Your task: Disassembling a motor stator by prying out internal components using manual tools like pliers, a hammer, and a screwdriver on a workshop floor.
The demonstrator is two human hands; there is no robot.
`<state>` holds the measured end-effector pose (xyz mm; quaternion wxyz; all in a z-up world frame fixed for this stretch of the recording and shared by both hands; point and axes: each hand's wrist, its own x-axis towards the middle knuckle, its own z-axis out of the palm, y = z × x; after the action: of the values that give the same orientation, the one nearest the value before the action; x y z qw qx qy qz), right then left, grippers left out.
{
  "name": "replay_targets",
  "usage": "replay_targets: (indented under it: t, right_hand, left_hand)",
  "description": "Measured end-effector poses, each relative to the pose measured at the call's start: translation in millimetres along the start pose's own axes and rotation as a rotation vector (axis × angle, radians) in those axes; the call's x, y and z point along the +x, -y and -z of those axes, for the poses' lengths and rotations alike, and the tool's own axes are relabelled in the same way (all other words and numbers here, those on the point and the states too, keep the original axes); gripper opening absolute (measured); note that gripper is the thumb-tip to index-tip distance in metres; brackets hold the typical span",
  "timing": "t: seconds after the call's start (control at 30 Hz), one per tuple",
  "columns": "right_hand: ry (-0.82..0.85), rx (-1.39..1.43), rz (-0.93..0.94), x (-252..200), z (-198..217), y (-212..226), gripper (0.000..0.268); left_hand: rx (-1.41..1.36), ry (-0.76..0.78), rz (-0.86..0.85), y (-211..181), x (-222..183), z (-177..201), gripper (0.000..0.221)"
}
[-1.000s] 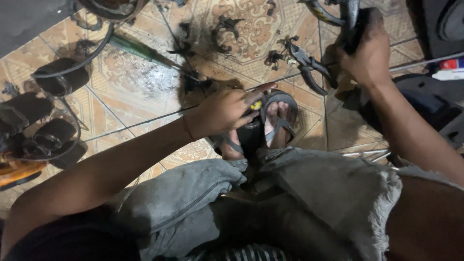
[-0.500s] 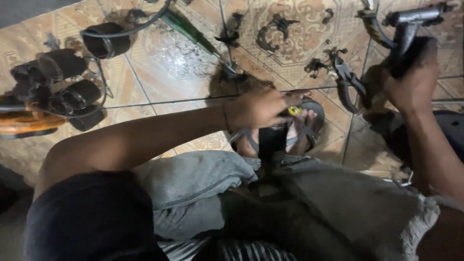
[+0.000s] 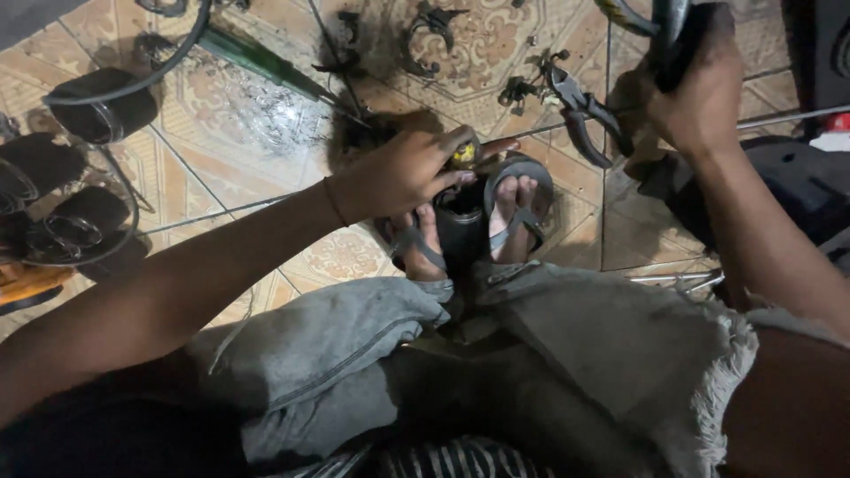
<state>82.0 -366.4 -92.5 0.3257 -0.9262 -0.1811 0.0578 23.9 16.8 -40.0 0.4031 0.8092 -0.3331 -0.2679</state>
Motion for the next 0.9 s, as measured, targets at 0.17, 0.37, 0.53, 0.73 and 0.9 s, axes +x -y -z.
replay_targets:
  t: [0.17, 0.37, 0.53, 0.73, 0.9]
  right_hand:
    - [-0.040, -0.004, 0.057, 4.5, 2.7, 8.4, 0.059]
    - [-0.037, -0.028, 0.050, 1.2, -0.6, 1.7, 0.062]
    - [-0.032, -0.068, 0.044, 0.4, -1.1, 1.1, 0.060]
    - [-0.023, -0.121, 0.057, 0.2, -1.8, -2.6, 0.059]
    - [-0.046, -0.091, 0.067, -0.1, -0.7, 1.7, 0.054]
  left_hand:
    - [0.294, 0.025, -0.164, 12.0, -5.8, -14.0, 0.045]
    - [0.313, 0.045, -0.232, 14.1, -7.9, -20.1, 0.037]
    - [0.154, 0.092, -0.110, 3.6, -3.5, -14.5, 0.051]
    - [0.216, 0.193, -0.124, -10.2, -11.3, -28.7, 0.052]
    - [0.042, 0.177, -0.078, -5.8, -18.1, -19.2, 0.057]
